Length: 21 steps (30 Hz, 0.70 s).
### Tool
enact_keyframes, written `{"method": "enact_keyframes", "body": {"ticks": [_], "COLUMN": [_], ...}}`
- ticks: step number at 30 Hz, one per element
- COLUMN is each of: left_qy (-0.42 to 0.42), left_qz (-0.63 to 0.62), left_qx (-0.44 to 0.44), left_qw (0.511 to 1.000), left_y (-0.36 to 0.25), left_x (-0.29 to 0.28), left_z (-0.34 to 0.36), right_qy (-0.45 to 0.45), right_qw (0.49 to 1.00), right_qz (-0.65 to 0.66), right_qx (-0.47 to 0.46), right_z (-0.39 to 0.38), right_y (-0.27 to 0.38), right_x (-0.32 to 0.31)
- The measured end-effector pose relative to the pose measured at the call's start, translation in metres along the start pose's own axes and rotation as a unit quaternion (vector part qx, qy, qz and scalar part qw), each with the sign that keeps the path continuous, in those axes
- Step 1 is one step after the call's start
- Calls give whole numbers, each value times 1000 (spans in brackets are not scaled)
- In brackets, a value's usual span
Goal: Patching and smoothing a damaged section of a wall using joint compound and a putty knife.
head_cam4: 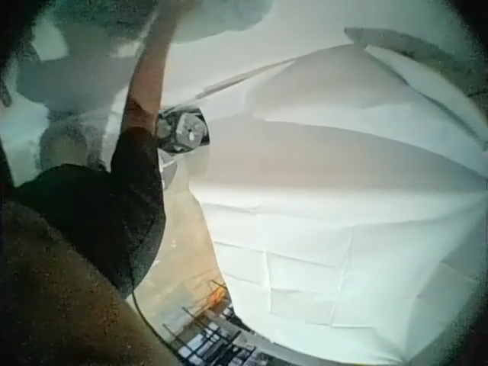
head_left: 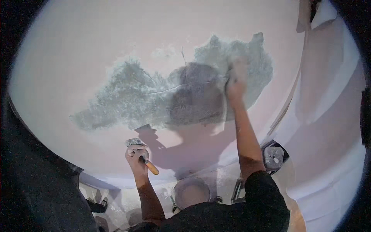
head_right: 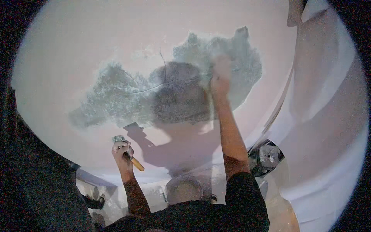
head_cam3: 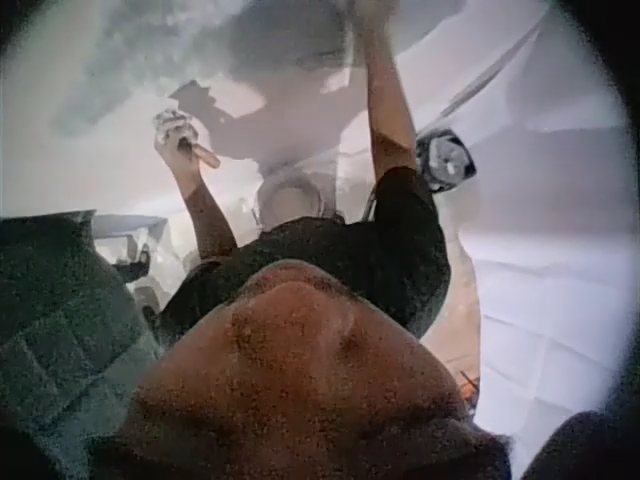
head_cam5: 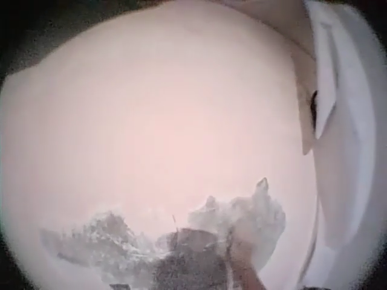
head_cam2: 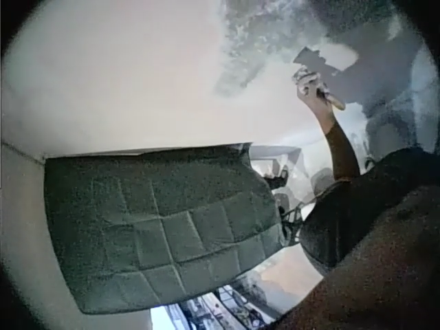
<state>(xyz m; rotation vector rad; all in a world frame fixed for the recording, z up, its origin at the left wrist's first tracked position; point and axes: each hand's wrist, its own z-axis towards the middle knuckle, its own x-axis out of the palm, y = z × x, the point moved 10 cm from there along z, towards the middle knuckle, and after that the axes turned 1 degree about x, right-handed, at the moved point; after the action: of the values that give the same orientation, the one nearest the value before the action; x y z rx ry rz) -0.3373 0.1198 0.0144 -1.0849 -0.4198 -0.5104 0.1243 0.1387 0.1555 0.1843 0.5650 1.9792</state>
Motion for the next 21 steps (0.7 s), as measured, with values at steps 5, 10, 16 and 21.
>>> {"method": "enact_keyframes", "body": {"ticks": [5, 10, 16, 21], "left_qy": [4, 46, 12, -108], "left_qz": [-19, 8, -3, 101], "left_qx": [-67, -80, -35, -49], "left_qw": [998, 996, 999, 988], "left_y": [49, 63, 42, 92], "left_x": [42, 71, 67, 24], "left_z": [-9, -13, -29, -30], "right_qy": [-10, 273, 138, 361], "right_qw": [988, 950, 976, 901], "right_qz": [-90, -25, -139, 101], "right_qx": [125, -151, 92, -217], "right_z": [-59, -102, 0, -212], "right_y": [21, -17, -35, 105], "right_x": [80, 131, 38, 131]}}
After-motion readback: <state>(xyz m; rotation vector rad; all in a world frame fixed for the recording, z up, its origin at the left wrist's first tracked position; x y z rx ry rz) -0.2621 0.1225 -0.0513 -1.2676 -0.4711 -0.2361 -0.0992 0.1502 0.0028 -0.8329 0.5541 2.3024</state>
